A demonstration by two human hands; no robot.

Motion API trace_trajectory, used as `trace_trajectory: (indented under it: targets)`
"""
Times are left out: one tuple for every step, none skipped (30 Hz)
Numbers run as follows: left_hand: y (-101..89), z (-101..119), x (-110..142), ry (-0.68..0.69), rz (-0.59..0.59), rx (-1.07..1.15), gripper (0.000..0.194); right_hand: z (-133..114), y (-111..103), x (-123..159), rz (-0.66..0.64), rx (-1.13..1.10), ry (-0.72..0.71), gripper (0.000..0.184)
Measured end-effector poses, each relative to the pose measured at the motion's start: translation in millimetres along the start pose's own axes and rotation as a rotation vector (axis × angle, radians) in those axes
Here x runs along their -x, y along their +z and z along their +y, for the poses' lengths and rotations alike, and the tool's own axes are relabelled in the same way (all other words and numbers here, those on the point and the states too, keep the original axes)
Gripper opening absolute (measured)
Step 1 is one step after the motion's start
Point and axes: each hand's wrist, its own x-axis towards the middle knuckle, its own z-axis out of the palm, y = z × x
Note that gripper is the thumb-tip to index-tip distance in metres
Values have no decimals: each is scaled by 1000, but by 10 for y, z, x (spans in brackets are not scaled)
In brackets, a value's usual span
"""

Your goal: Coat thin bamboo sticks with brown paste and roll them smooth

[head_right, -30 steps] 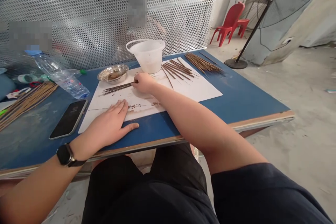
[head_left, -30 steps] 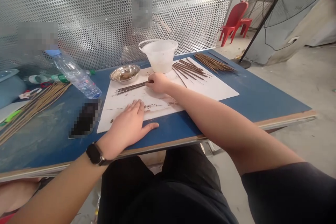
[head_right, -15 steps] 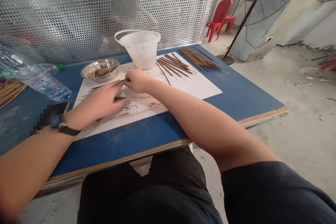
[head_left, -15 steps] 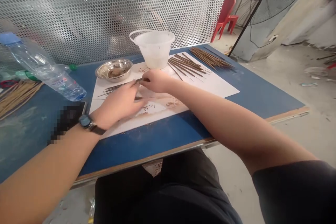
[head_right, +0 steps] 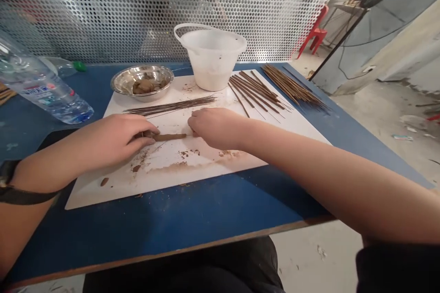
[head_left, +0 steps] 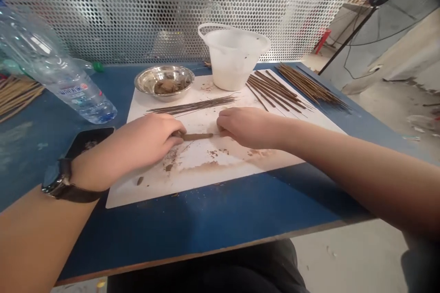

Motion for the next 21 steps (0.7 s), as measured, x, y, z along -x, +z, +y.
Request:
trace_trajectory:
  targets:
    - [8,36,1,9,-1,7,31,36,-31,15,-15,18,-11,15]
    - [17,70,2,17,3,18,32,72,-67,36,-27,26,-16,16]
    - [29,97,4,23,8,27,32,108,-102,63,-37,24,-15,15]
    - [42,116,7,30,15,32,33,144,-133,93,-47,17,-8,15]
    - [55,125,11,36,23,32,33,179,-155,124,-59,8,5,14]
    - [67,125,16,39,31,29,33,213,-167,153,-75,2,19,14]
    - [76,118,22,40,37,25,32,248,-169,179,-93,1,33,14]
    - [80,106,28,37,43,22,31,284,-164,201,-112,3,46,15]
    - [79,92,34,31,47,20,29,319,-152,218,-129,7,58,16]
    - [74,80,39,22,49,20,28,353,-139,230,-139,9,67,18]
    - [65,70,43,14,46,21,27,381,-128,239,-142,8,71,19]
    - [55,66,44,4,38,23,27,399,-120,246,-137,7,70,20]
    - [46,65,44,-5,27,24,27,401,-116,254,-124,5,64,21]
    - [37,67,42,-14,13,24,28,383,-115,264,-99,5,57,23]
    - [31,70,38,-22,-2,26,28,340,-115,278,-65,5,54,26]
    - [28,74,35,-28,-14,29,28,272,-113,296,-18,2,60,30]
    - [28,76,32,-33,-24,36,27,180,-105,317,38,-7,71,37]
    - [30,76,31,-37,-27,46,27,70,-87,339,93,-21,83,45]
    - [35,73,30,-40,-26,63,27,-49,-58,355,157,-47,96,55]
    - [41,69,31,-43,-23,84,26,-165,-17,362,199,-80,78,65]
    - [48,63,33,-51,-13,115,26,-270,36,353,208,-117,48,76]
